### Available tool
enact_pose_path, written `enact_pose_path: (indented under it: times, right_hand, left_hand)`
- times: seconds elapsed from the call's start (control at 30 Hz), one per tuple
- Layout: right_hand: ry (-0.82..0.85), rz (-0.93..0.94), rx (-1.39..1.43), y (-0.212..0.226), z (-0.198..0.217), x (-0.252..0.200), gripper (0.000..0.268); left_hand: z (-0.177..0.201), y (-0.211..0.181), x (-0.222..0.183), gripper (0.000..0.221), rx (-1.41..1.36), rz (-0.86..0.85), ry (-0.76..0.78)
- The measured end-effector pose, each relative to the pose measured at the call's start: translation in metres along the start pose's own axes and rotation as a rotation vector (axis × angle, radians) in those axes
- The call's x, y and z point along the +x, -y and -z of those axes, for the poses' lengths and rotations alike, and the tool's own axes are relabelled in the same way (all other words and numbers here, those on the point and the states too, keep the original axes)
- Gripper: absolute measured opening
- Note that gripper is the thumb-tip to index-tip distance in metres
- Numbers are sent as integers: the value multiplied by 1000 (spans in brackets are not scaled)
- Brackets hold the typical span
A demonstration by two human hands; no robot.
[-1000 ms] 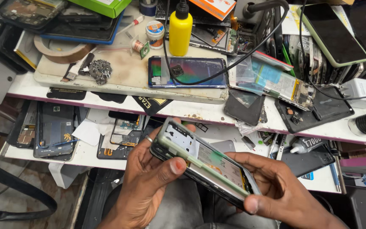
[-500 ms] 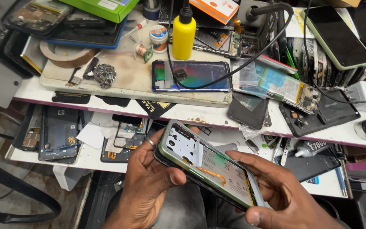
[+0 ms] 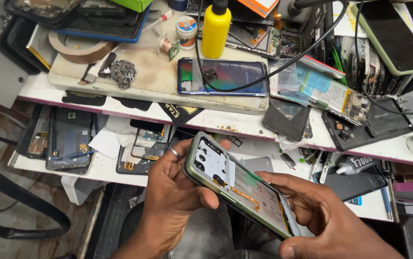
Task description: The person is repairing a smartphone by applying adhesive to the motherboard and battery area. They then place a new battery into the phone's chassis, attach a green rubber gasket around the frame, and install a metal shielding plate over the internal components.
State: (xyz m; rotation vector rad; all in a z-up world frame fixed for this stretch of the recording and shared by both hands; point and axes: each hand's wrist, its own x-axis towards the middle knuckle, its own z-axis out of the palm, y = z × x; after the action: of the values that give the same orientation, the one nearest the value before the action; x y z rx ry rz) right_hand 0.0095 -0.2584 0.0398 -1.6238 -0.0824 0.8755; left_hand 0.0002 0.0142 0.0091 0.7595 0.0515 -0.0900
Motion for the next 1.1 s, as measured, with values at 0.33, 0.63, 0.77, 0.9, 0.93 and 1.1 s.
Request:
enact_pose_path:
  times: [0.33, 0.63, 0.77, 0.9, 0.93, 1.1]
  right_hand:
    - [51, -87, -55, 0, -4, 3, 109]
    - [-102, 327, -141, -2, -17, 5, 89]
    - [-459, 685, -697, -7, -38, 7, 68]
    - [-655, 746, -622, -9, -47, 12, 52]
    - [-642, 767, -535, -10, -47, 12, 47]
    - [-573, 788, -301, -18, -39, 12, 30]
  left_hand:
    - [-5, -3, 1, 102, 30, 3, 75]
    - [3, 12, 5, 73, -55, -12, 9]
    - [-2, 18, 2, 72, -104, 34, -106]
    - [-12, 18, 0, 73, -80, 77, -214]
    - [-11, 17, 1, 72, -56, 94, -224]
    - [0, 26, 1, 69, 75, -50, -148]
